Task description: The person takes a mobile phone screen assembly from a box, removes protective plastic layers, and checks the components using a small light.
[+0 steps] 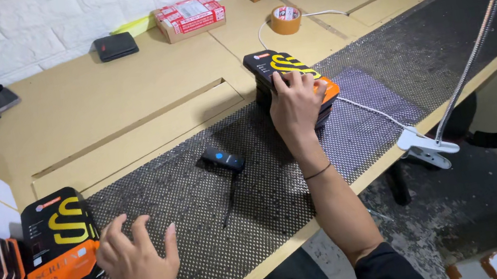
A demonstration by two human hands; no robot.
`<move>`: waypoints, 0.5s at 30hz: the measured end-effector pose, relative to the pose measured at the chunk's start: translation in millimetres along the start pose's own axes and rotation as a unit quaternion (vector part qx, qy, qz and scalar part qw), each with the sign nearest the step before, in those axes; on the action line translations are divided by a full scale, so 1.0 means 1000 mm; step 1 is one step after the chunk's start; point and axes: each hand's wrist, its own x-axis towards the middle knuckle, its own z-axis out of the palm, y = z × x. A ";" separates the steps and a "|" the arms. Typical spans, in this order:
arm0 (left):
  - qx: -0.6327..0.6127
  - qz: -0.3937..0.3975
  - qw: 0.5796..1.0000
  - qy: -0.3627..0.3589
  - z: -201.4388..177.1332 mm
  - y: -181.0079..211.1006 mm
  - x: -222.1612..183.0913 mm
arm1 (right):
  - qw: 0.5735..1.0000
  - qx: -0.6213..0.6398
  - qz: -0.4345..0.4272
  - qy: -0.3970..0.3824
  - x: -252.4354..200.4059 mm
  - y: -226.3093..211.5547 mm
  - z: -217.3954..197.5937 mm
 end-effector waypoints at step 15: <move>-0.616 -0.016 0.783 -0.084 -0.020 0.006 0.005 | 0.736 0.577 -0.329 0.130 -0.075 -0.130 -0.074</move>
